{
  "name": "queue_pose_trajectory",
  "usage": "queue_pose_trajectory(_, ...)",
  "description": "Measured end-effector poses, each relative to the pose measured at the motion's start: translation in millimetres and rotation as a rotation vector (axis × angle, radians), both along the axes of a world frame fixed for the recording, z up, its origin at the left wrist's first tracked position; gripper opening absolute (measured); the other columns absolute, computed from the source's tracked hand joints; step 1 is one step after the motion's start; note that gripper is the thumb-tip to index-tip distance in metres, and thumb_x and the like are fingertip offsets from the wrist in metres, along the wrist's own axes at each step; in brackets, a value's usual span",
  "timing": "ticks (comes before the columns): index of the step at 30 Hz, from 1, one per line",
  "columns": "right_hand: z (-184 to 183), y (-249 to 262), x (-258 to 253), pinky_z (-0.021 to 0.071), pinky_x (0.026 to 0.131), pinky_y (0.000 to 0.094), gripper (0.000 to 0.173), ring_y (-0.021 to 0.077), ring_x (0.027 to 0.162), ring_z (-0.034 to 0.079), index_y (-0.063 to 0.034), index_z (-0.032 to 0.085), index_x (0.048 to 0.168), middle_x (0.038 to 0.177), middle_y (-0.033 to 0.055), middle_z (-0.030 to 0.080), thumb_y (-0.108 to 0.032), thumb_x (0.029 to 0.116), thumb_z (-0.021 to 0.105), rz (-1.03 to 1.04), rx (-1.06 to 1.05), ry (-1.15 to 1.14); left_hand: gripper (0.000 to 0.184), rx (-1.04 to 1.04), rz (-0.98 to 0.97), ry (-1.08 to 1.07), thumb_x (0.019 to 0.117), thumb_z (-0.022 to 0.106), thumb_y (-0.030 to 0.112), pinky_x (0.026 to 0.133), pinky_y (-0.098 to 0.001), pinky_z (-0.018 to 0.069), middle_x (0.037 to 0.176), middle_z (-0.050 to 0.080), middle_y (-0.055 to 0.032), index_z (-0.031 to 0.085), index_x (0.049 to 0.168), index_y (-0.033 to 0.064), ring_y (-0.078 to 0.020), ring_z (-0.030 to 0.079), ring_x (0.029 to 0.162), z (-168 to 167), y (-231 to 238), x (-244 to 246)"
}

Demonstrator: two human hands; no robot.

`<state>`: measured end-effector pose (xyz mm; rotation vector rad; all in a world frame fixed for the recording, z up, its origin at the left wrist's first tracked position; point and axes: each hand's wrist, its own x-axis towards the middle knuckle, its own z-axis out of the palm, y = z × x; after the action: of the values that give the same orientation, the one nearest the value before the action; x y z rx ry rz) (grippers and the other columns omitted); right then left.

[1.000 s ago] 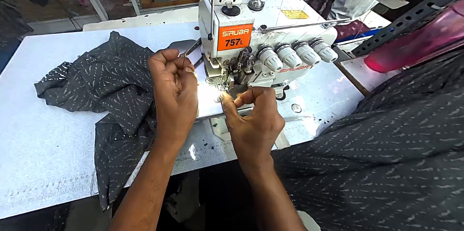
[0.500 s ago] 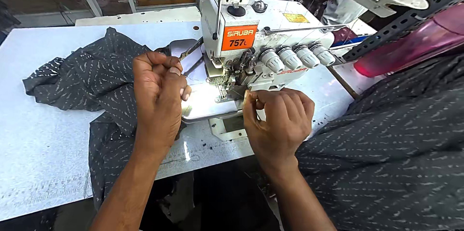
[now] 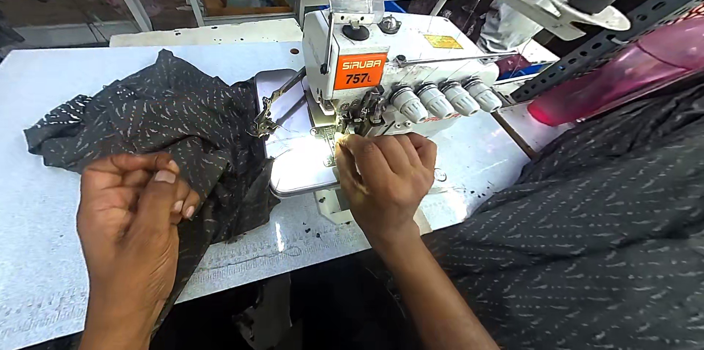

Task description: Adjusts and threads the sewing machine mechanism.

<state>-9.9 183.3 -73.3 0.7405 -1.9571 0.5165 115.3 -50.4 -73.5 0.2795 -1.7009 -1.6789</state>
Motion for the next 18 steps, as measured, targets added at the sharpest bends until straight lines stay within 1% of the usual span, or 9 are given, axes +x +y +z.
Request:
queue_pose_trajectory(3,-0.4,-2.4,0.8,0.046,0.08,0.0447,0.006,0.0207,0.073,0.062,-0.0091,0.078,0.093,0.078,0.0048,0.067,-0.011,0.0891,0.075,0.001,0.011,-0.023,0.022,0.017,0.005,-0.005,0.1002,0.051,0.005,0.055,-0.0183,0.0508,0.1,0.061,0.004,0.049,0.118,0.0169,-0.0044,0.055,0.062,-6.7,-0.6,5.3)
queue_pose_trajectory(5,-0.5,-4.7,-0.5,0.0471,0.076,0.0422,0.005,0.0199,0.073,0.063,-0.0102,0.079,0.092,0.078,0.0047,0.067,-0.01,0.0889,0.075,0.009,0.01,-0.035,0.022,0.023,0.001,-0.004,0.0992,0.051,0.005,0.055,-0.0186,0.051,0.099,0.062,0.0035,0.05,0.118,0.0163,-0.0051,0.056,0.061,-7.5,1.5,5.1)
queue_pose_trajectory(7,-0.4,-5.1,-1.5,0.0476,0.072,0.0397,0.006,0.0187,0.072,0.063,-0.0119,0.08,0.093,0.077,0.0039,0.067,-0.011,0.0892,0.076,0.003,0.012,-0.078,0.022,0.029,-0.001,-0.004,0.0988,0.052,0.005,0.055,-0.0188,0.0518,0.098,0.062,0.0035,0.05,0.117,0.0163,-0.0052,0.056,0.062,-6.8,3.4,4.5)
queue_pose_trajectory(9,1.0,-3.4,0.2,0.0458,0.068,0.0381,0.009,0.0185,0.07,0.062,-0.0119,0.081,0.096,0.076,0.0038,0.065,-0.014,0.0895,0.076,-0.006,0.018,-0.128,0.022,0.038,0.0,0.001,0.0985,0.051,0.004,0.055,-0.0186,0.0516,0.098,0.062,0.0037,0.05,0.117,0.0162,-0.0051,0.056,0.062,-7.1,4.4,4.3)
queue_pose_trajectory(12,1.8,-2.4,3.6,0.0452,0.063,0.0362,0.01,0.0187,0.067,0.06,-0.011,0.081,0.097,0.076,0.0045,0.064,-0.014,0.0901,0.075,-0.015,0.031,-0.14,0.023,0.045,0.009,-0.009,0.098,0.05,0.003,0.055,-0.0191,0.0523,0.098,0.061,0.0027,0.049,0.117,0.0152,-0.0057,0.057,0.062,-9.2,4.1,4.4)
queue_pose_trajectory(18,2.5,-3.0,5.0,0.0433,0.061,0.0348,0.012,0.018,0.065,0.059,-0.0127,0.082,0.1,0.074,0.0042,0.063,-0.013,0.091,0.074,-0.027,0.041,-0.164,0.022,0.047,0.029,-0.013,0.0982,0.05,0.003,0.055,-0.0187,0.053,0.097,0.062,0.0031,0.05,0.116,0.0148,-0.0055,0.058,0.062,-9.6,2.6,7.5)
